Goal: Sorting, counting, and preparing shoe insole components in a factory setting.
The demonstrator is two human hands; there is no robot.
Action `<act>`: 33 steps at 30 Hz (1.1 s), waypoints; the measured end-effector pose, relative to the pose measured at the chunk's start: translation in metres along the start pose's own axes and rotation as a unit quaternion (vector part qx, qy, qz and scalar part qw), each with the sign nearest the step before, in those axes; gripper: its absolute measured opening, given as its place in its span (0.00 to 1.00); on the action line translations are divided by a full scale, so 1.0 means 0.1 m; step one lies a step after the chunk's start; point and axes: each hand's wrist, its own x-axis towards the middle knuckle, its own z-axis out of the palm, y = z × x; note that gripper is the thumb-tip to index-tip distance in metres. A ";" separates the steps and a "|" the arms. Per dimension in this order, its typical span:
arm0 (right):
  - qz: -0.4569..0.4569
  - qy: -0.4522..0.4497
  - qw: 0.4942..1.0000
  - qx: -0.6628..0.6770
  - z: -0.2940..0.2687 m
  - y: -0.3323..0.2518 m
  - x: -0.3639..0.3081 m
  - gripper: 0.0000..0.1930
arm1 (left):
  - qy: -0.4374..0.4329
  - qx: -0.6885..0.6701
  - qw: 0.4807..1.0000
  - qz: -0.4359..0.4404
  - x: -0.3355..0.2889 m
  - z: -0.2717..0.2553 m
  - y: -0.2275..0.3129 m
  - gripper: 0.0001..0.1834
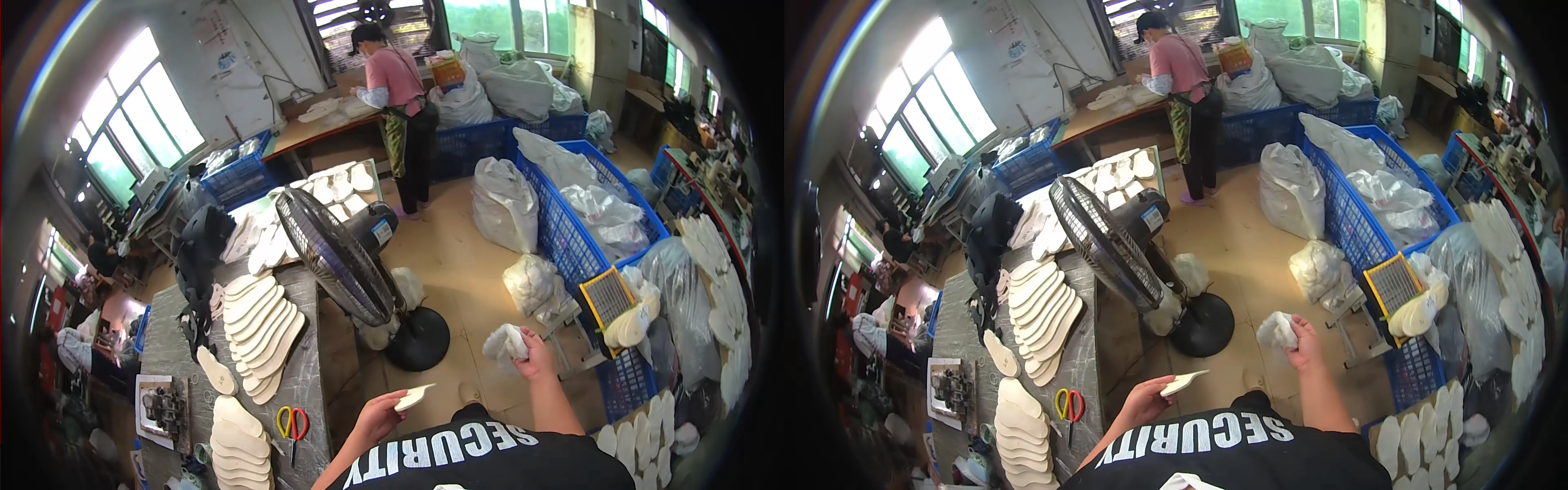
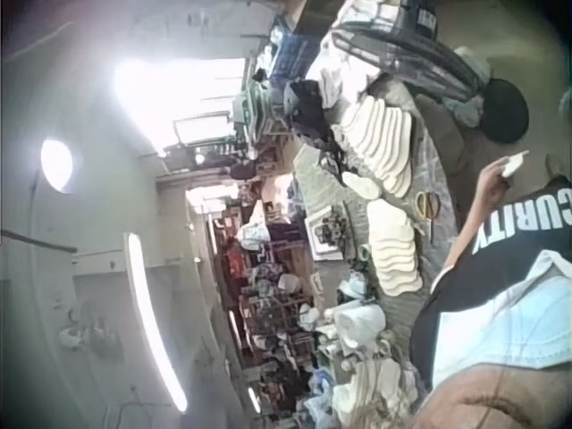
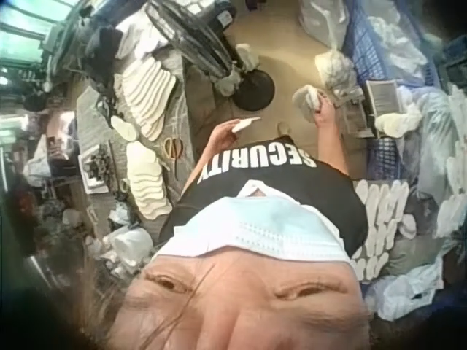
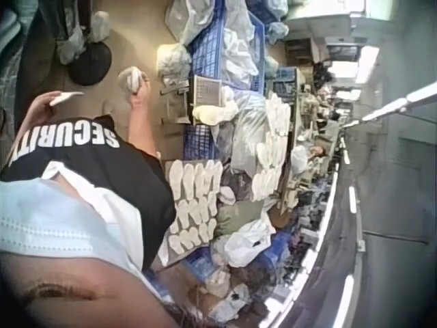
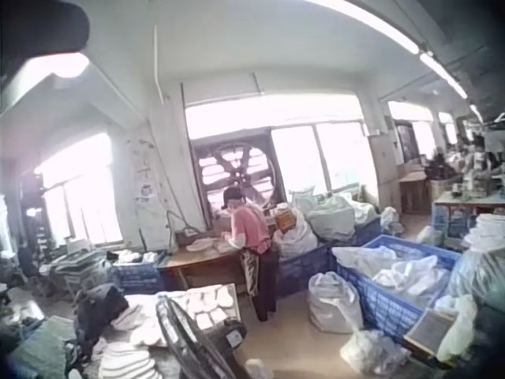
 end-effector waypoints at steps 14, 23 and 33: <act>0.095 -0.088 0.982 -0.140 1.17 -0.45 1.50 0.08 | 0.192 -0.146 0.969 0.045 0.52 0.21 -0.17 0.12; 0.116 -0.103 0.977 -0.146 1.31 -0.42 1.49 0.08 | 0.130 -0.199 0.960 0.150 0.30 0.16 -0.19 0.17; 0.047 -0.112 0.985 -0.121 1.24 -0.61 1.00 0.07 | 0.247 0.491 0.816 0.180 0.24 0.63 0.02 0.07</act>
